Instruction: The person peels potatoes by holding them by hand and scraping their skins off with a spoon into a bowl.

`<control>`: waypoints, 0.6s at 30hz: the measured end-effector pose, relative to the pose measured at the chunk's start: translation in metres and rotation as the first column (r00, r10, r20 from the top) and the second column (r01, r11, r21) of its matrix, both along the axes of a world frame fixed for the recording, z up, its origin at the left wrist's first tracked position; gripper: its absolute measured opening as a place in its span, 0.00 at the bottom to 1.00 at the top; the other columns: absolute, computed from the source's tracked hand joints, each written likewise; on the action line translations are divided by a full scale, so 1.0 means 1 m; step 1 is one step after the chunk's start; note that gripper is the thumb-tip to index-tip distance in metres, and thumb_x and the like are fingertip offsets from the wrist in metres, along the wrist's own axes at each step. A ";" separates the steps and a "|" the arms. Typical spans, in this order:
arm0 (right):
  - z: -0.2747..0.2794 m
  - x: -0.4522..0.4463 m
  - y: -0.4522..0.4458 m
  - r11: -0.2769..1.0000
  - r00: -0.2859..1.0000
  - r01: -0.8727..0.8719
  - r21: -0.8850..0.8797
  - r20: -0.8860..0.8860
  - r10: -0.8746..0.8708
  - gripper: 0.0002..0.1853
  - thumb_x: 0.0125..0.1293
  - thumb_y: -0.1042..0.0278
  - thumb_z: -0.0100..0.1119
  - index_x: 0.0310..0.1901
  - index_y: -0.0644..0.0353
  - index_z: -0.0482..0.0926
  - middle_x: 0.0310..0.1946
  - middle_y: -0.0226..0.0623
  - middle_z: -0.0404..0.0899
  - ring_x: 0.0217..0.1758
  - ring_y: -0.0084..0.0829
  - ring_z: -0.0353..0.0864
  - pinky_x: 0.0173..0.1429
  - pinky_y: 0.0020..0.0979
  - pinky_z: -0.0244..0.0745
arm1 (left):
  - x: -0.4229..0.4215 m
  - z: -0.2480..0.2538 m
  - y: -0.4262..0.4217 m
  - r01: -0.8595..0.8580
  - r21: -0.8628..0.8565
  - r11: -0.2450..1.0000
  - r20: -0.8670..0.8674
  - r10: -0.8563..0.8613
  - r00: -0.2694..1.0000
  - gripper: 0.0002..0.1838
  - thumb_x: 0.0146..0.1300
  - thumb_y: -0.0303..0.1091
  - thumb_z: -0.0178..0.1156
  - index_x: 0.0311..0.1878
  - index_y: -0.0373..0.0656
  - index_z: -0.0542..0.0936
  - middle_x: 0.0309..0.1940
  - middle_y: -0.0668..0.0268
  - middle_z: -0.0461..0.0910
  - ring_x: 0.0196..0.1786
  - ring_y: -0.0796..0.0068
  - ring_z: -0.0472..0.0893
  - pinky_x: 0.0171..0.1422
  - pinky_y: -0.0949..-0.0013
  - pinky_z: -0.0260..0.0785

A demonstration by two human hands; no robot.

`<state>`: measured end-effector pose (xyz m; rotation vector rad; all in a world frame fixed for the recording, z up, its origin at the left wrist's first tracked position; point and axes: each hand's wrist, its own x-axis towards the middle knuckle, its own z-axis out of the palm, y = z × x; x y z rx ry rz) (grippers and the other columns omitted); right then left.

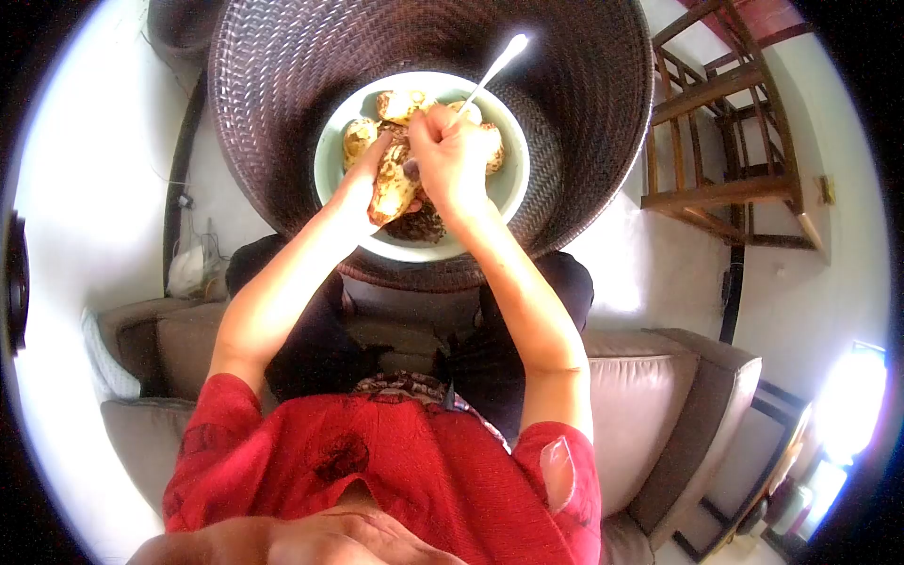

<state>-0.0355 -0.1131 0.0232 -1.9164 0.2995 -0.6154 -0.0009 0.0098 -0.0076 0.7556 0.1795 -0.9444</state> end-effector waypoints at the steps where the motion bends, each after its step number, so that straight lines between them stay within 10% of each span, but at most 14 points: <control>1: -0.002 0.005 -0.006 0.997 0.998 0.068 -0.047 -0.005 -0.068 0.14 0.63 0.72 0.59 0.20 0.63 0.75 0.13 0.28 0.72 0.18 0.15 0.68 0.23 0.25 0.64 | 0.000 -0.002 0.001 0.019 0.019 1.000 0.062 -0.020 0.998 0.27 0.74 0.53 0.40 0.60 0.40 0.70 0.40 0.59 0.82 0.33 0.67 0.84 0.30 0.68 0.81; 6: 0.013 0.013 -0.024 0.923 0.996 0.091 0.375 -0.049 -0.078 0.15 0.66 0.72 0.52 0.19 0.63 0.73 0.14 0.28 0.72 0.16 0.16 0.68 0.21 0.22 0.64 | -0.001 0.014 0.006 0.117 0.047 0.992 0.085 -0.121 0.989 0.26 0.73 0.53 0.44 0.59 0.39 0.70 0.39 0.56 0.83 0.31 0.68 0.85 0.29 0.67 0.81; 9: 0.007 0.002 0.002 1.000 1.000 0.010 -0.013 -0.003 -0.010 0.14 0.65 0.72 0.53 0.20 0.65 0.75 0.12 0.30 0.72 0.15 0.19 0.73 0.24 0.25 0.71 | -0.001 0.015 -0.005 -0.057 0.029 0.998 -0.045 0.058 0.997 0.28 0.73 0.54 0.43 0.58 0.38 0.71 0.33 0.58 0.83 0.28 0.67 0.84 0.27 0.68 0.79; 11: 0.008 0.005 -0.006 0.991 0.992 0.085 0.105 -0.099 -0.074 0.13 0.64 0.71 0.55 0.21 0.65 0.76 0.12 0.31 0.73 0.14 0.19 0.70 0.23 0.26 0.69 | -0.005 0.015 -0.003 -0.088 0.065 0.994 -0.106 0.095 0.990 0.27 0.73 0.54 0.44 0.57 0.39 0.72 0.34 0.59 0.83 0.29 0.68 0.84 0.27 0.68 0.79; 13: 0.011 0.017 -0.026 0.966 0.989 0.142 0.214 -0.063 -0.132 0.13 0.64 0.71 0.55 0.21 0.65 0.76 0.12 0.30 0.73 0.15 0.18 0.70 0.21 0.25 0.68 | -0.009 0.019 0.007 0.228 0.153 0.962 0.095 -0.243 0.965 0.25 0.73 0.53 0.45 0.57 0.40 0.73 0.35 0.60 0.84 0.29 0.69 0.85 0.29 0.68 0.80; 18: 0.029 -0.003 0.002 0.951 0.994 0.093 0.294 -0.077 -0.073 0.15 0.64 0.70 0.56 0.19 0.64 0.75 0.12 0.27 0.71 0.15 0.17 0.69 0.20 0.25 0.65 | -0.006 0.017 -0.008 -0.080 0.010 0.997 -0.094 0.081 0.992 0.25 0.72 0.54 0.45 0.53 0.40 0.75 0.33 0.60 0.84 0.28 0.69 0.84 0.28 0.70 0.80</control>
